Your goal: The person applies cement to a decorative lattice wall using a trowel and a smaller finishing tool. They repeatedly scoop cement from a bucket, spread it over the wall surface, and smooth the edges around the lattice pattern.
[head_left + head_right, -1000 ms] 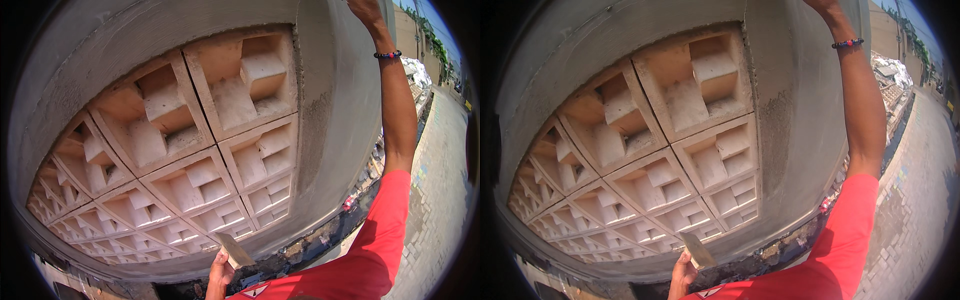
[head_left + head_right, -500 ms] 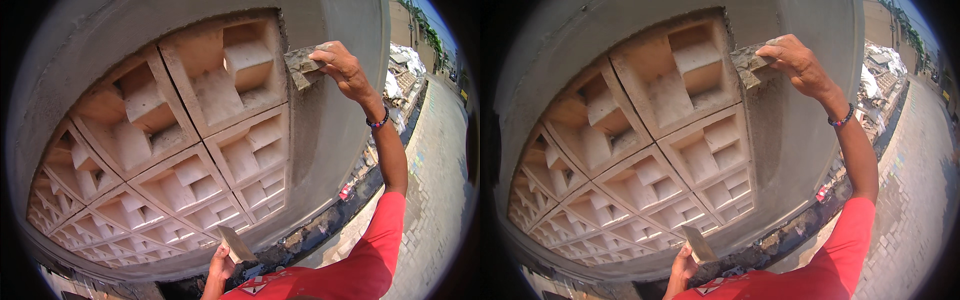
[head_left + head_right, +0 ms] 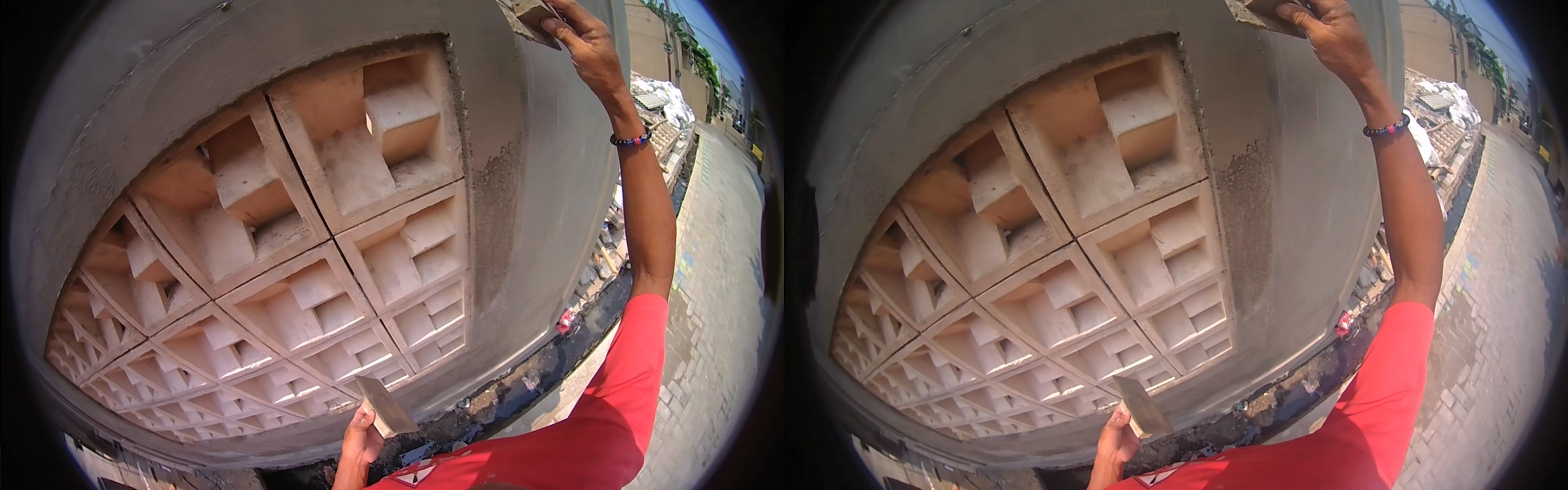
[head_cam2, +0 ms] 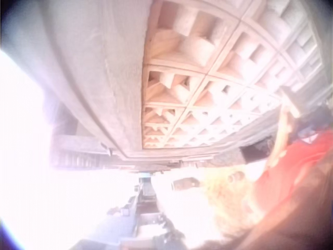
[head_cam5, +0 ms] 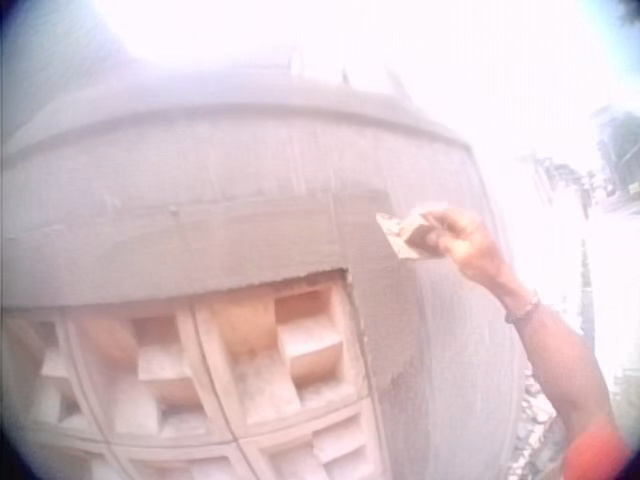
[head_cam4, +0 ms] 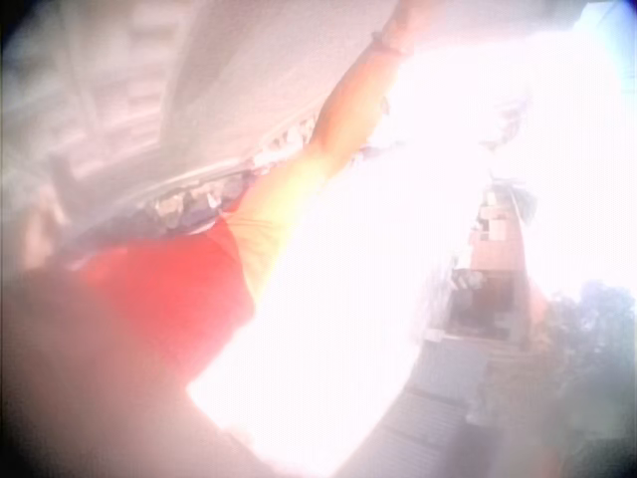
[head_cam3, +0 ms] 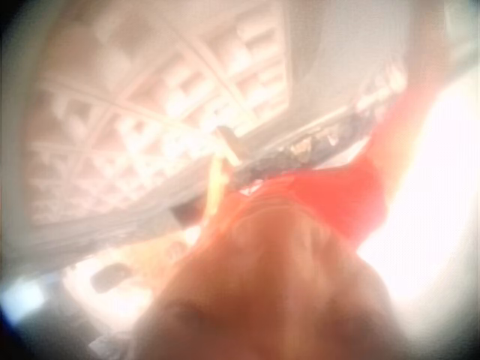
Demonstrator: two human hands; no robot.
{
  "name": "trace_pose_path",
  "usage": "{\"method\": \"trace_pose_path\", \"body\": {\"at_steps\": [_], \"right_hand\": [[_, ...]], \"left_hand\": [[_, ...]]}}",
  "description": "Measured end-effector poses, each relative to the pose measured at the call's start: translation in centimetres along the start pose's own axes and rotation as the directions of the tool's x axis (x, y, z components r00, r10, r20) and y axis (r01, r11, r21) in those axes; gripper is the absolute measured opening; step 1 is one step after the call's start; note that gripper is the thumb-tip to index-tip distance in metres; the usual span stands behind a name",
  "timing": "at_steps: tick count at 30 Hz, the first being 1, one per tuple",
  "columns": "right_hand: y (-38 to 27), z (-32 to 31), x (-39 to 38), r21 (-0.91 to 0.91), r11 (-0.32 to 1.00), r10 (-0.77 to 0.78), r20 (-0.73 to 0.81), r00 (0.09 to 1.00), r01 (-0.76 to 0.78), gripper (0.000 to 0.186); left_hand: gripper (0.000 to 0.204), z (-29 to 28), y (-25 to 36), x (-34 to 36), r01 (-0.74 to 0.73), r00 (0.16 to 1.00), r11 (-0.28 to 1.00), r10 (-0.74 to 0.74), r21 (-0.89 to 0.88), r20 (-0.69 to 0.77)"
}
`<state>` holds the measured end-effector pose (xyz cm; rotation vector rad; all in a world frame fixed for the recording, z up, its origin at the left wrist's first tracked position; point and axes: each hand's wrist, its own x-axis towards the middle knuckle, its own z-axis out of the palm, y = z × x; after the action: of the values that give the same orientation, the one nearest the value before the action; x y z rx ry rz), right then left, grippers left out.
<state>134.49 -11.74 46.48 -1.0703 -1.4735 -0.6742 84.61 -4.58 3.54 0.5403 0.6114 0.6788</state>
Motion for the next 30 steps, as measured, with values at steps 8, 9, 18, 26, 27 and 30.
{"method": "trace_pose_path", "body": {"at_steps": [8, 9, 18, 26, 27, 30], "right_hand": [[-0.5, -0.1, 6.7, -0.123, 0.992, -0.015, 0.036, 0.999, 0.020, 0.037], [0.4, 0.2, 5.9, -0.072, 0.997, -0.011, 0.057, 0.998, 0.015, 0.037], [1.3, 2.8, -12.1, -0.175, 0.977, -0.054, 0.349, 0.936, 0.122, 0.038], [1.8, 2.5, -17.3, 0.451, 0.772, 0.399, 0.204, 0.894, -0.448, 0.032], [2.6, 2.3, -15.7, 0.617, 0.678, 0.398, 0.149, 0.905, -0.400, 0.034], [4.9, 0.8, -10.0, 0.792, 0.541, 0.368, 0.080, 0.926, -0.284, 0.036]], "left_hand": [[0.046, -1.0, -0.6, -0.3, -0.030, 1.000, 0.999, 0.029, -0.018, -0.006], [0.045, -1.1, -0.8, -0.4, -0.025, 0.999, 0.999, 0.025, -0.019, -0.020], [0.039, -0.1, -0.3, -0.1, 0.048, 0.999, 0.998, -0.048, 0.035, -0.024], [0.036, -0.1, -0.3, 0.2, 0.068, 0.998, 0.996, -0.068, 0.060, 0.009], [0.037, -0.2, -0.3, 0.0, 0.061, 0.998, 0.996, -0.062, 0.061, 0.012], [0.040, -0.4, -0.2, -0.2, 0.031, 0.999, 0.998, -0.032, 0.063, 0.012]]}}
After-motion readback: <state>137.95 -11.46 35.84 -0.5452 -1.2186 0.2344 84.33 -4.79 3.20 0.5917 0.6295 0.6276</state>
